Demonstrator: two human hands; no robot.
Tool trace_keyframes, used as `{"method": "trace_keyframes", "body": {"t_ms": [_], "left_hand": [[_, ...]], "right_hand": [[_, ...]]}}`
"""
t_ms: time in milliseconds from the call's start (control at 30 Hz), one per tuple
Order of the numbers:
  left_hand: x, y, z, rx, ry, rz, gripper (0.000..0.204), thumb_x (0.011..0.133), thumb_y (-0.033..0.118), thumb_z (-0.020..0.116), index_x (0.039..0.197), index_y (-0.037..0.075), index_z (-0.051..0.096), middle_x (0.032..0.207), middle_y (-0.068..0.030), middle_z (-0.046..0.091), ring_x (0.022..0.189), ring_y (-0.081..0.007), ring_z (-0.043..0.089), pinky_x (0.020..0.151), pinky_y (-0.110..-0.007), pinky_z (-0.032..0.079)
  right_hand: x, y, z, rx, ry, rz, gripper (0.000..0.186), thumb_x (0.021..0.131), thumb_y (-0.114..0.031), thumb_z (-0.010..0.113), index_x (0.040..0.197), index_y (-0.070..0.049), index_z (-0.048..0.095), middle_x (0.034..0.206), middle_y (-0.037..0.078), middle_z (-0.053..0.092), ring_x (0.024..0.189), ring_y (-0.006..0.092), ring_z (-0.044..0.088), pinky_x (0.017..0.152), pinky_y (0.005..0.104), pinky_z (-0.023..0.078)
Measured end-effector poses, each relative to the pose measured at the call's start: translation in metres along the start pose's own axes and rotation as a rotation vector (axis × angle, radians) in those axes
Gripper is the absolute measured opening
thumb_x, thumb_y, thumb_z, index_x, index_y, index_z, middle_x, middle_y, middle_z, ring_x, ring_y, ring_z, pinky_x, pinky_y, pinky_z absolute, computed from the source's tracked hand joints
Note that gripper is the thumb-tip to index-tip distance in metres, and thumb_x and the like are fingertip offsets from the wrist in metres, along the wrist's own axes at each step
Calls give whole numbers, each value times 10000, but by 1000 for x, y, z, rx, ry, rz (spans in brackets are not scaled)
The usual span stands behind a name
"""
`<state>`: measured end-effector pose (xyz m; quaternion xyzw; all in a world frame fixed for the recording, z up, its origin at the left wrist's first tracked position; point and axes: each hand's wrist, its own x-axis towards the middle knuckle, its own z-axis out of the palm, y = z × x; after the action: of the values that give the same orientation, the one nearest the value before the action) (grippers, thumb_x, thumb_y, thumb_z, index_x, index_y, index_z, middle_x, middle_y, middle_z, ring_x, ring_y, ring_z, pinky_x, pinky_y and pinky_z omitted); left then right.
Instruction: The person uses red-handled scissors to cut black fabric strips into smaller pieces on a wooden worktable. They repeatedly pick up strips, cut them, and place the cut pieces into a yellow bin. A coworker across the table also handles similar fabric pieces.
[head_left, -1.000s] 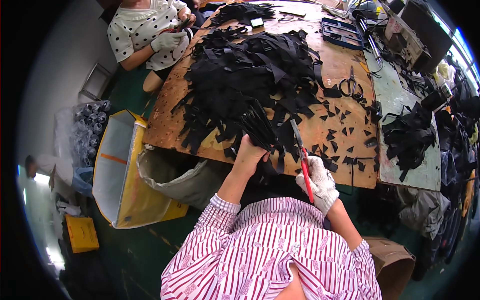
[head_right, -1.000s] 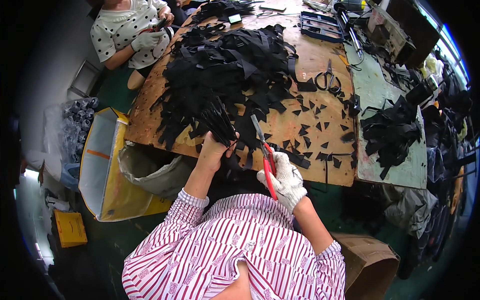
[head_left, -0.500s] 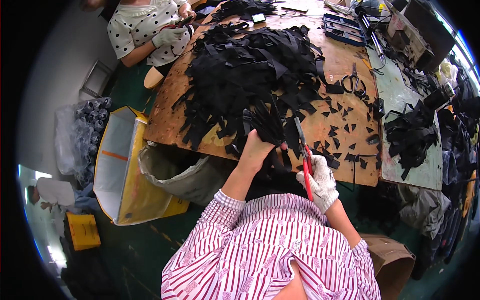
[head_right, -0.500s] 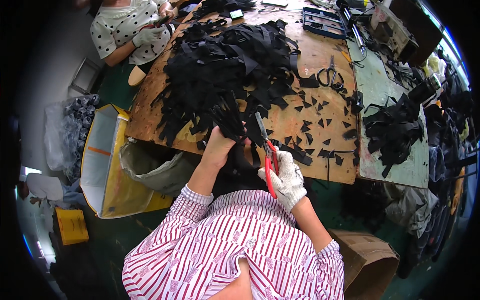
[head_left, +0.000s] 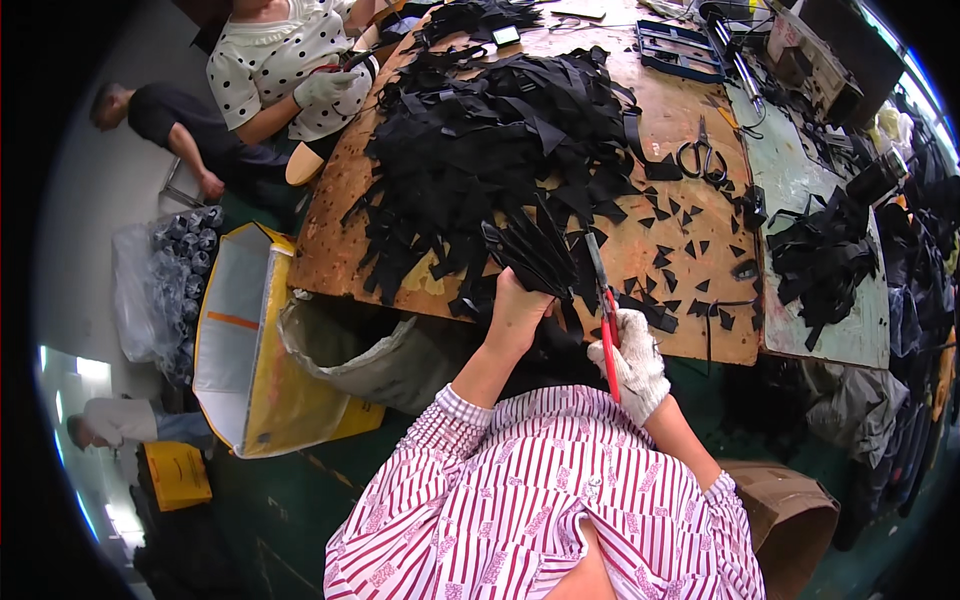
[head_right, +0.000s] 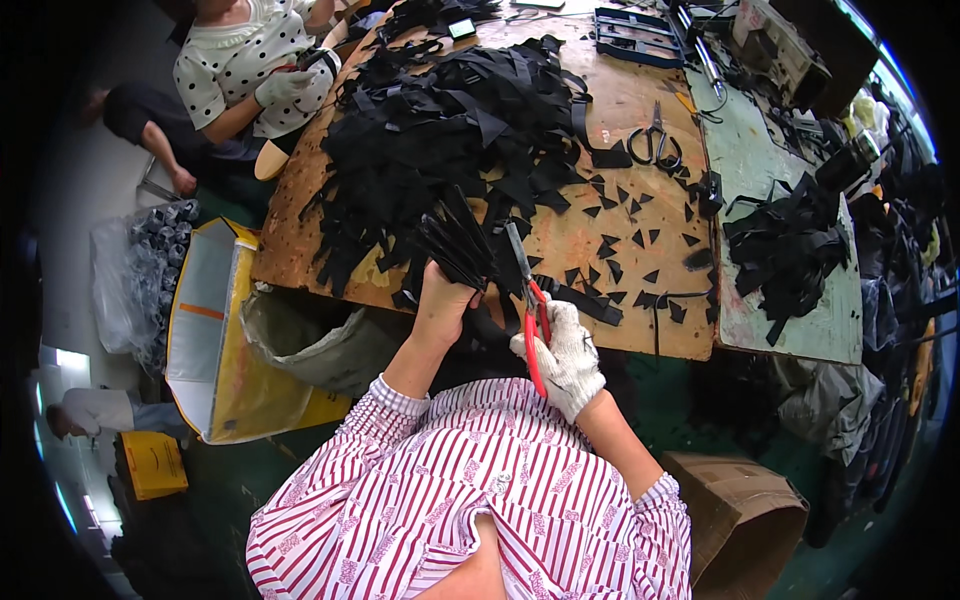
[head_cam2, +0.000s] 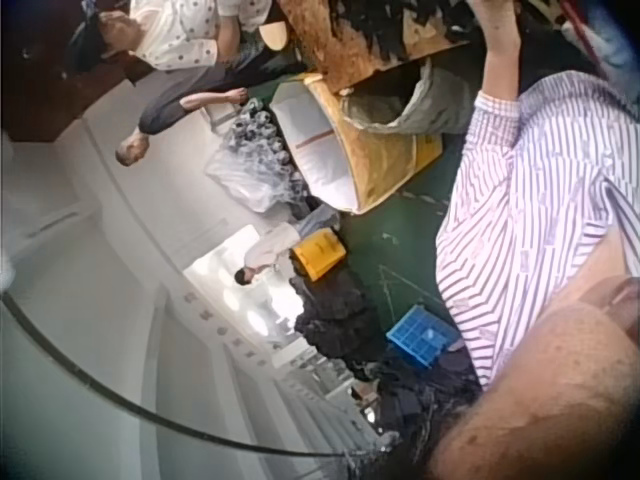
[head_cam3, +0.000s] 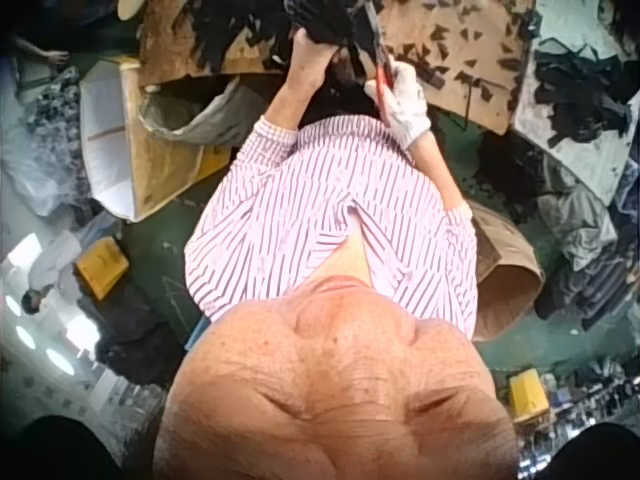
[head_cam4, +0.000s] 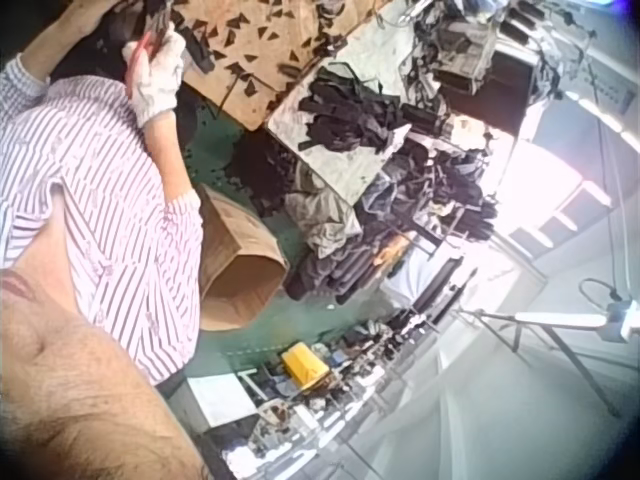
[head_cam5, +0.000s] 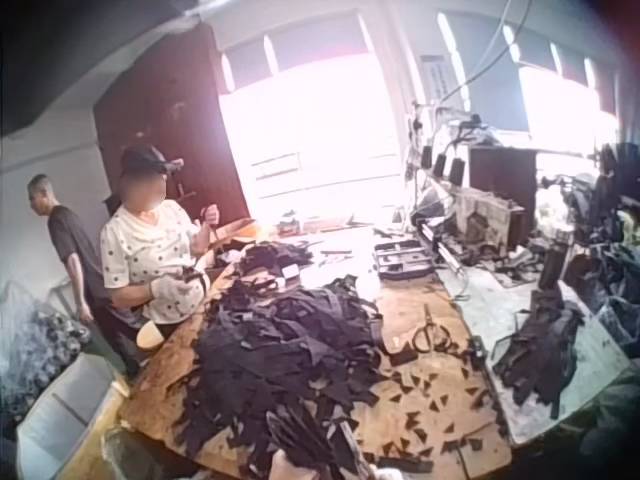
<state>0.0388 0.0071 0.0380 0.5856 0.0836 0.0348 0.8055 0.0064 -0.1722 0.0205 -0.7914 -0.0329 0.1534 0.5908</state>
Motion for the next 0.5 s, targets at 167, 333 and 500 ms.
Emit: {"method": "trace_keyframes", "body": {"t_ms": [167,333,500], "left_hand": [[-1,-4,-4,8,27,10,137,719,-32,665,825,32,607,726,7,610,601,-55,540,540,-205,432],[-6,-14,-4,249,66,75,197,697,-56,680,874,2,615,840,-19,664,769,-67,599,686,-217,477],[-6,-14,0,244,75,144,84,745,-23,648,800,37,627,679,55,585,568,-1,490,475,-181,355]], "right_hand": [[-3,-2,0,35,-23,-4,447,752,-206,685,1084,-17,453,798,97,579,675,178,578,637,308,473],[3,-1,-4,13,-82,6,436,768,-207,673,1081,-16,436,779,83,570,628,158,567,595,295,467],[0,-8,1,244,-77,80,378,791,-124,605,1099,-43,401,759,10,449,548,70,433,490,216,388]]}}
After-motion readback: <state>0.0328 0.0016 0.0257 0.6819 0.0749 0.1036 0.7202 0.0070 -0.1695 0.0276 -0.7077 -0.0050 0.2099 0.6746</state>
